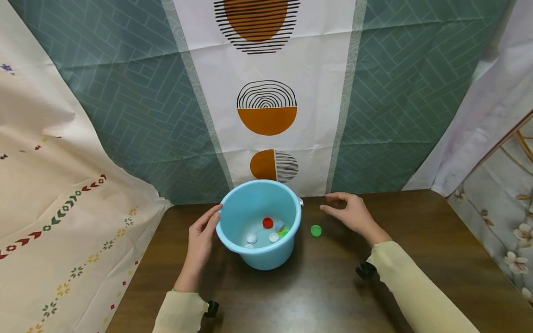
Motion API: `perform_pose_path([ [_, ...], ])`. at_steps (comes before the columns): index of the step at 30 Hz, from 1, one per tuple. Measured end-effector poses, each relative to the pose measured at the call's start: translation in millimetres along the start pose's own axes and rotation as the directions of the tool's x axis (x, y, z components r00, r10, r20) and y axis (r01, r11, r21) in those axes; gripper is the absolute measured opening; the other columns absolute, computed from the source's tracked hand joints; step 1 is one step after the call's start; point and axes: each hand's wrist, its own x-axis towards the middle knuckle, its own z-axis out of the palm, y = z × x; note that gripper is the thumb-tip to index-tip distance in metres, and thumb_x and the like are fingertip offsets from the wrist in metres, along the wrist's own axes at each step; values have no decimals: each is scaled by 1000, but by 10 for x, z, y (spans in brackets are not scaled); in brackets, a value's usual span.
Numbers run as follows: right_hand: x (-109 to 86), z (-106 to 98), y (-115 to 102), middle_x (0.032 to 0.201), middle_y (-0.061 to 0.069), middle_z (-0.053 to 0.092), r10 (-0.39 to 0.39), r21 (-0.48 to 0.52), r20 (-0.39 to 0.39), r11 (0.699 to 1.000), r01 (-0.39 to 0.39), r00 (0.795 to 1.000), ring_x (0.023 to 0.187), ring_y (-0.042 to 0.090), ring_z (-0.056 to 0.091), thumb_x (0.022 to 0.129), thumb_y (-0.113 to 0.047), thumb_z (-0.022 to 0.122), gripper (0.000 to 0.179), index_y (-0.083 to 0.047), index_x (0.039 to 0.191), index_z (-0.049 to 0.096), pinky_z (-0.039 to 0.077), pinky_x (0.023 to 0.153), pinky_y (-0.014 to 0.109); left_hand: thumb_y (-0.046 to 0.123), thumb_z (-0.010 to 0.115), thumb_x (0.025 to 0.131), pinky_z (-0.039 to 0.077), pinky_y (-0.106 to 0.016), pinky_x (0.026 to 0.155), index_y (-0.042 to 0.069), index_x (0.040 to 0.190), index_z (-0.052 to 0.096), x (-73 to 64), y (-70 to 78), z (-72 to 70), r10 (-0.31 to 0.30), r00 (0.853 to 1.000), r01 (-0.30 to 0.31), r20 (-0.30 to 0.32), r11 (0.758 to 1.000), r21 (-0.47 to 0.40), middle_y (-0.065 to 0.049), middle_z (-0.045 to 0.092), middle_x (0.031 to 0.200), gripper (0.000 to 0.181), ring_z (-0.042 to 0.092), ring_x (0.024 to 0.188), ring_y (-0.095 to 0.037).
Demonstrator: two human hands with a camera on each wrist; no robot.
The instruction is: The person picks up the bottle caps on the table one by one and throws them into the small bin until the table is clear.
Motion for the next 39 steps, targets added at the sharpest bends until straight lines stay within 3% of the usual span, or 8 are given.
perform_pose_path([
  [8, -67, 131, 352, 117, 9, 67, 46, -44, 99, 998, -42, 994, 105, 24, 62, 79, -54, 76, 66, -9, 126, 65, 51, 88, 46, 27, 61, 98, 52, -34, 89, 13, 130, 65, 77, -300, -64, 46, 999, -46, -21, 999, -1, -6, 62, 131, 34, 59, 113, -28],
  [14, -94, 257, 441, 115, 5, 66, 59, -71, 173, 996, -47, 983, 103, 22, 59, 76, -49, 81, 66, -9, 127, 65, 50, 87, 44, 24, 61, 99, 52, -37, 90, 11, 129, 65, 71, -274, -63, 41, 999, -41, -24, 999, -1, -7, 62, 130, 34, 59, 113, -30],
  [19, -110, 364, 439, 105, 1, 66, 54, -79, 218, 996, -38, 974, 95, 18, 58, 71, -45, 87, 64, -10, 121, 68, 50, 83, 38, 20, 61, 99, 51, -45, 91, 5, 129, 64, 36, -122, -35, 16, 1000, -16, -11, 1000, -7, -12, 62, 129, 34, 58, 112, -36],
  [26, -111, 465, 392, 100, -4, 65, 55, -154, 223, 988, -21, 973, 94, 15, 57, 68, -42, 89, 58, -15, 116, 71, 47, 85, 42, 17, 60, 99, 52, -42, 91, 2, 130, 62, 3, 23, 14, -4, 1000, 4, -12, 1000, 11, -16, 60, 131, 34, 57, 114, -39],
  [32, -93, 507, 377, 98, -8, 65, 35, -229, 211, 973, 14, 977, 93, 14, 57, 69, -40, 89, 49, -20, 111, 74, 35, 89, 53, 20, 60, 99, 52, -38, 90, 5, 130, 63, 50, -96, -15, 12, 1000, -12, -21, 1000, 12, -13, 61, 131, 34, 58, 113, -35],
  [39, -97, 545, 374, 95, -10, 65, 36, -241, 215, 970, 17, 976, 91, 12, 56, 72, -39, 87, 41, -22, 107, 75, 32, 90, 54, 28, 62, 98, 52, -40, 90, 12, 128, 66, 87, -276, -47, 25, 999, -24, -45, 999, 23, -8, 63, 128, 35, 60, 110, -29],
])
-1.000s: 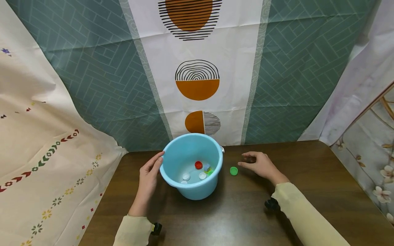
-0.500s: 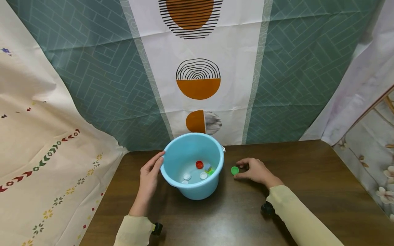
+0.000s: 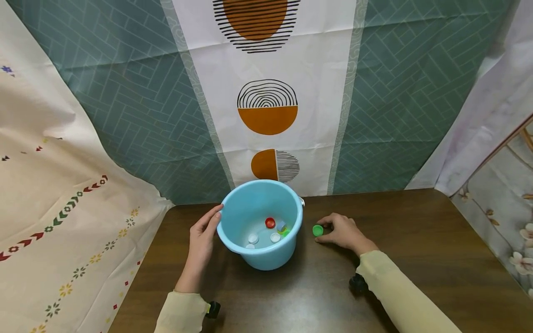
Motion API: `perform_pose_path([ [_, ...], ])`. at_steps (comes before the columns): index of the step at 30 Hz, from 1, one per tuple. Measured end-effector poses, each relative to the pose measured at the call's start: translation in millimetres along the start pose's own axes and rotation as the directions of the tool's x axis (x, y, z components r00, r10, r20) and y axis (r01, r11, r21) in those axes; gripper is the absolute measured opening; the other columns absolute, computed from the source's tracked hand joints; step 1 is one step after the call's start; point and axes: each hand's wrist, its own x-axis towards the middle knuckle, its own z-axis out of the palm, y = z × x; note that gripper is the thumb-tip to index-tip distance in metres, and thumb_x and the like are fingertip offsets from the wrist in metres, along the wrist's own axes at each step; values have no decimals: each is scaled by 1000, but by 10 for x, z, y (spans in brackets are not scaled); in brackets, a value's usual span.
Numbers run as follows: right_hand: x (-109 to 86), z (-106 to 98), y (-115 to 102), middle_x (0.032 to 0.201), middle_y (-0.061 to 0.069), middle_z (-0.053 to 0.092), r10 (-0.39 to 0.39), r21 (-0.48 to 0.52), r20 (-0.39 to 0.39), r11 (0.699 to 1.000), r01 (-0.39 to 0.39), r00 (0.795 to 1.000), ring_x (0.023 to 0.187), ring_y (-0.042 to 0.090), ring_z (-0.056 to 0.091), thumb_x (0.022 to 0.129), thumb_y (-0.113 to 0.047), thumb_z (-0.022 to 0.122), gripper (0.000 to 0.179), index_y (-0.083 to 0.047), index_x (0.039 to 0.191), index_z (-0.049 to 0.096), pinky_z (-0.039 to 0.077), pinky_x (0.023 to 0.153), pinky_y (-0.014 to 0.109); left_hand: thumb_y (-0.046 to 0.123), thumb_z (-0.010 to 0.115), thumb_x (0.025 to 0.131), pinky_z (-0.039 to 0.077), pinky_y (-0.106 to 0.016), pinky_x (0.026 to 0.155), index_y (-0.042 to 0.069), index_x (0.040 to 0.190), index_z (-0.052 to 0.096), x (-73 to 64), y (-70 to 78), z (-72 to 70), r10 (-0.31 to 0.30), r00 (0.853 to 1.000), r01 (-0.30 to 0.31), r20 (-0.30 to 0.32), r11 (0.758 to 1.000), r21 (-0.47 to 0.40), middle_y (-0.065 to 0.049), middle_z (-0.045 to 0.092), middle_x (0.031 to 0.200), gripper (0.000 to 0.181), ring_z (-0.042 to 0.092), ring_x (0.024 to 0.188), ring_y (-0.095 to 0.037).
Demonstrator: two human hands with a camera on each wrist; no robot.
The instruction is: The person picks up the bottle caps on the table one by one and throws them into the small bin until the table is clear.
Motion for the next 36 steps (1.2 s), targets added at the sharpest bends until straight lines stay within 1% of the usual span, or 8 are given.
perform_pose_path([
  [5, 0, 2, -7, 92, -11, 65, 2, -7, -3, 1000, -2, 1000, 90, 12, 56, 73, -39, 87, 37, -24, 105, 75, 32, 92, 56, 28, 62, 98, 54, -36, 86, 13, 128, 66, -18, 24, 5, -3, 1000, 3, 3, 1000, 5, -8, 64, 126, 34, 61, 108, -29],
  [10, -1, -4, -6, 91, -11, 65, 18, 0, -2, 1000, -18, 1000, 89, 12, 56, 74, -38, 86, 34, -24, 103, 76, 32, 93, 56, 22, 60, 100, 55, -30, 81, 6, 130, 63, -62, 195, 38, -7, 1000, 6, 23, 1000, 10, -14, 63, 127, 34, 60, 108, -36],
  [13, -4, -10, -5, 90, -11, 64, 27, 10, 3, 1000, -27, 1000, 88, 12, 56, 75, -37, 85, 32, -24, 103, 76, 33, 92, 55, 20, 59, 100, 55, -31, 81, 2, 130, 62, -88, 292, 61, -10, 1000, 10, 27, 1000, 22, -16, 62, 128, 35, 59, 108, -39],
  [15, -8, -19, -8, 90, -11, 64, 33, 19, 9, 999, -33, 999, 87, 12, 56, 75, -37, 85, 32, -24, 103, 76, 33, 91, 54, 19, 59, 100, 55, -33, 81, 3, 130, 62, -96, 315, 67, -15, 1000, 15, 26, 1000, 24, -16, 62, 127, 35, 59, 108, -40],
  [21, -29, -75, -6, 91, -9, 65, 37, 32, 26, 999, -38, 999, 88, 13, 56, 76, -35, 85, 32, -21, 103, 76, 33, 90, 54, 20, 60, 100, 55, -36, 84, 4, 130, 63, -99, 332, 73, -21, 999, 21, 27, 1000, 23, -14, 62, 128, 35, 60, 108, -35],
  [28, -92, -201, 35, 91, -8, 67, 58, 62, 32, 996, -60, 998, 84, 11, 58, 77, -33, 85, 32, -19, 103, 75, 45, 81, 44, 22, 60, 99, 55, -34, 84, 5, 130, 63, -95, 327, 60, -29, 999, 28, 27, 999, 23, -12, 62, 128, 35, 61, 107, -31],
  [33, -147, -298, 140, 89, -8, 67, 40, 78, 19, 996, -42, 999, 82, 11, 60, 78, -32, 84, 32, -18, 104, 74, 47, 79, 41, 22, 60, 99, 54, -35, 84, 5, 130, 63, -103, 322, 56, -39, 999, 38, 22, 999, 25, -13, 63, 128, 35, 59, 108, -37],
  [36, -176, -359, 185, 88, -8, 67, 47, 79, 11, 996, -48, 999, 81, 11, 60, 78, -32, 84, 32, -19, 105, 74, 47, 77, 39, 22, 60, 99, 54, -35, 84, 5, 130, 63, -111, 322, 56, -41, 999, 40, 22, 999, 26, -14, 62, 128, 35, 57, 110, -41],
])
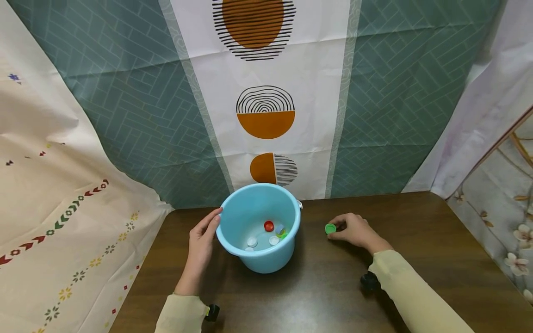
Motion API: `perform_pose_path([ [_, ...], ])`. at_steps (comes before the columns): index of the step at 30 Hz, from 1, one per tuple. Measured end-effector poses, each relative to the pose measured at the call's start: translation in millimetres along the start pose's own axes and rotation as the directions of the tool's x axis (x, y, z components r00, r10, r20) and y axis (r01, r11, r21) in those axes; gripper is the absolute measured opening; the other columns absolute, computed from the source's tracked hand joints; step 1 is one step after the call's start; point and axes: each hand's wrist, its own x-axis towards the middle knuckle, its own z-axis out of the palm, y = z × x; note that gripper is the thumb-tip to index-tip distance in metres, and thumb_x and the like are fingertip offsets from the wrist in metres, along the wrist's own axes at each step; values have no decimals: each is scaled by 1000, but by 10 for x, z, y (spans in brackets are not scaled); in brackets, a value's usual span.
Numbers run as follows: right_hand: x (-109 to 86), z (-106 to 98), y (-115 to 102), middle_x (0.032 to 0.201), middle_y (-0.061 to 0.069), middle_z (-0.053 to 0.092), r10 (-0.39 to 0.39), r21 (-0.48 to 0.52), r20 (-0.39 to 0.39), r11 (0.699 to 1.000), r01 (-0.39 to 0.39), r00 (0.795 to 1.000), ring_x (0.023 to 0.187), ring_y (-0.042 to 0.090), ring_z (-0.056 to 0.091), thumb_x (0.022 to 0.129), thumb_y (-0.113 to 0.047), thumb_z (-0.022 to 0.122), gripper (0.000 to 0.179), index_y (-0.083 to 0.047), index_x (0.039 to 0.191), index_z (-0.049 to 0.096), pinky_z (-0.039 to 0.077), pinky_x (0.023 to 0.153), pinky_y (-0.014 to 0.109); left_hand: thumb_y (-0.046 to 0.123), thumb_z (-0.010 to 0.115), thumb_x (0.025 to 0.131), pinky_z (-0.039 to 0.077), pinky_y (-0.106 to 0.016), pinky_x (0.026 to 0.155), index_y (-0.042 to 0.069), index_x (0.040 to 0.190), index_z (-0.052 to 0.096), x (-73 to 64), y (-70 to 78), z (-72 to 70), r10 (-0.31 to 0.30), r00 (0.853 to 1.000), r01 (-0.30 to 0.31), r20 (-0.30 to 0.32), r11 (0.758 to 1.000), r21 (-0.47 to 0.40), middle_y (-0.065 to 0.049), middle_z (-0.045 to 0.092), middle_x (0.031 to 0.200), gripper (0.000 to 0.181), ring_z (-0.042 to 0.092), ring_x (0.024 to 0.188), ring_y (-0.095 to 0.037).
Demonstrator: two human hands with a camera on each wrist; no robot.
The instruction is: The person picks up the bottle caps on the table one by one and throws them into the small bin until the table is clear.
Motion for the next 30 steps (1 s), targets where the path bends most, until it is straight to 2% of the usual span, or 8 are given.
perform_pose_path([
  [4, -24, -102, 19, 90, -8, 67, 4, 7, -9, 1000, -4, 1000, 83, 12, 60, 79, -33, 83, 32, -19, 107, 74, 47, 75, 37, 22, 60, 99, 54, -38, 85, 4, 130, 63, -10, -10, -6, 1, 1000, -1, 0, 1000, -3, -16, 62, 127, 36, 57, 109, -41],
  [10, -45, -298, -22, 94, -4, 67, -14, 18, -17, 1000, 14, 1000, 85, 16, 60, 80, -34, 83, 35, -16, 108, 73, 51, 68, 34, 22, 59, 100, 51, -50, 89, 4, 131, 62, -24, -23, -20, 2, 1000, -2, 0, 1000, -5, -15, 62, 128, 36, 58, 109, -41],
  [14, -51, -449, -82, 98, -3, 67, -35, -2, -44, 999, 35, 998, 90, 19, 60, 80, -40, 81, 38, -16, 109, 73, 51, 71, 35, 21, 60, 100, 50, -53, 90, 4, 131, 62, -26, -40, -31, 6, 1000, -6, 0, 1000, -16, -15, 62, 128, 35, 58, 110, -42],
  [18, -50, -592, -148, 99, -3, 68, -57, -7, -79, 998, 56, 995, 93, 22, 62, 79, -42, 81, 39, -17, 108, 73, 52, 76, 38, 20, 60, 99, 51, -50, 88, 4, 130, 63, -29, -45, -43, 8, 1000, -8, -4, 1000, -21, -17, 62, 127, 35, 56, 110, -45],
  [22, -42, -683, -196, 96, -3, 69, -71, -5, -107, 998, 70, 992, 87, 18, 63, 79, -40, 82, 38, -16, 107, 73, 53, 74, 36, 21, 60, 99, 54, -45, 86, 4, 130, 63, -23, -42, -52, 7, 1000, -7, -2, 1000, -11, -17, 62, 127, 35, 56, 110, -46],
  [30, -46, -736, -253, 95, -1, 69, -57, 11, -128, 998, 59, 990, 84, 18, 62, 79, -45, 81, 45, -14, 110, 72, 54, 70, 33, 20, 60, 99, 55, -36, 84, 4, 130, 63, 3, -5, -35, 12, 1000, -12, 19, 1000, 3, -14, 62, 128, 35, 60, 108, -36],
])
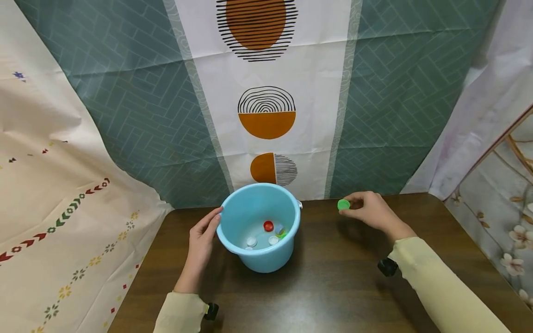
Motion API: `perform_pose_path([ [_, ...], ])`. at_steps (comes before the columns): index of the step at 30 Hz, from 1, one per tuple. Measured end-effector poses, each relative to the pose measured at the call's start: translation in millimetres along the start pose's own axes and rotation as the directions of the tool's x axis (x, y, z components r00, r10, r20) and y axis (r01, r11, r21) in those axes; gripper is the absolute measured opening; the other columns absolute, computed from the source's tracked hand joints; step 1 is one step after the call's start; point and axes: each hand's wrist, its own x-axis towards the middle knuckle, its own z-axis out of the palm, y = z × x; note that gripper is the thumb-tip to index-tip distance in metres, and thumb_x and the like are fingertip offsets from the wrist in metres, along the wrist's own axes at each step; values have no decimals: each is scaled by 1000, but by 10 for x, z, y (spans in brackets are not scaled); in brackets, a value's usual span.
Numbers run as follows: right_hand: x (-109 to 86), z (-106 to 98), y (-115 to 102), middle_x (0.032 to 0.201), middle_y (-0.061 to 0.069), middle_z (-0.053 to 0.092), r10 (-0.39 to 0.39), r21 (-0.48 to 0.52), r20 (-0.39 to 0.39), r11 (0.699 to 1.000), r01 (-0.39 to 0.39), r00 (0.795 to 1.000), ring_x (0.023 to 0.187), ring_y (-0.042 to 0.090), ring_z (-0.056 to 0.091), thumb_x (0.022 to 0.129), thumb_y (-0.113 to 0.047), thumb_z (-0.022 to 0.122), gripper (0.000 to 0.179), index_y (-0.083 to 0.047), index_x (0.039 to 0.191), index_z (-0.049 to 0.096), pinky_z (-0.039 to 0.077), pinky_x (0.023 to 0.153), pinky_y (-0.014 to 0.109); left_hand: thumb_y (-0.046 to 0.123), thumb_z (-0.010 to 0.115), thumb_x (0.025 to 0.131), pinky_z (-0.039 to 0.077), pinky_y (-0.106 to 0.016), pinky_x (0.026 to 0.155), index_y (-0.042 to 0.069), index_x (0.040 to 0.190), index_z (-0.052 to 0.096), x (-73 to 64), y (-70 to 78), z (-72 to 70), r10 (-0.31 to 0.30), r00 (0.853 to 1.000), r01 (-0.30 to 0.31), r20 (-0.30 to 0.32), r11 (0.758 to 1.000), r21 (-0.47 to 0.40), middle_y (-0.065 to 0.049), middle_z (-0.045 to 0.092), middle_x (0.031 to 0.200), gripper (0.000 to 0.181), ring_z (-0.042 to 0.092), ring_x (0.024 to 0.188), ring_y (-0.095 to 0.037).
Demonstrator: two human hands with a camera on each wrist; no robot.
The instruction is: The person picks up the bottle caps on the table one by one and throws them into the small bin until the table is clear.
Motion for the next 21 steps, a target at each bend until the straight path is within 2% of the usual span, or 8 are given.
perform_pose_path([
  [5, 5, -23, -66, 96, -1, 69, -16, 2, -20, 1000, 16, 1000, 85, 18, 63, 79, -48, 79, 46, -15, 110, 72, 53, 70, 33, 20, 59, 100, 55, -29, 82, 4, 131, 62, 43, -13, 12, 15, 1000, -15, 20, 1000, -5, -14, 61, 130, 35, 59, 109, -35],
  [9, 25, -44, -166, 95, -1, 69, -36, 0, -41, 999, 36, 998, 85, 19, 62, 79, -50, 79, 46, -17, 110, 72, 53, 69, 34, 22, 61, 99, 55, -29, 82, 5, 131, 63, 105, -138, -8, 29, 999, -28, 15, 999, -34, -12, 62, 130, 36, 59, 110, -37],
  [13, 60, -65, -284, 96, -1, 69, -51, -7, -53, 999, 51, 997, 86, 19, 62, 78, -51, 78, 46, -19, 110, 72, 53, 69, 36, 26, 63, 97, 55, -32, 82, 11, 128, 66, 140, -278, -31, 33, 999, -33, -11, 998, -49, -8, 63, 128, 35, 61, 109, -31],
  [16, 91, -76, -373, 97, -1, 68, -64, -12, -54, 998, 64, 996, 88, 20, 61, 79, -52, 78, 46, -19, 111, 72, 52, 69, 36, 29, 64, 97, 56, -35, 81, 13, 127, 67, 139, -322, -38, 46, 999, -47, -22, 998, -47, -7, 63, 127, 35, 62, 106, -26],
  [21, 155, -64, -533, 94, -2, 67, -97, -20, -63, 995, 96, 993, 88, 21, 58, 78, -52, 78, 46, -19, 109, 73, 50, 69, 38, 30, 64, 96, 56, -36, 80, 12, 127, 67, 121, -345, -50, 59, 998, -60, -27, 997, -51, -8, 64, 127, 35, 62, 105, -26],
])
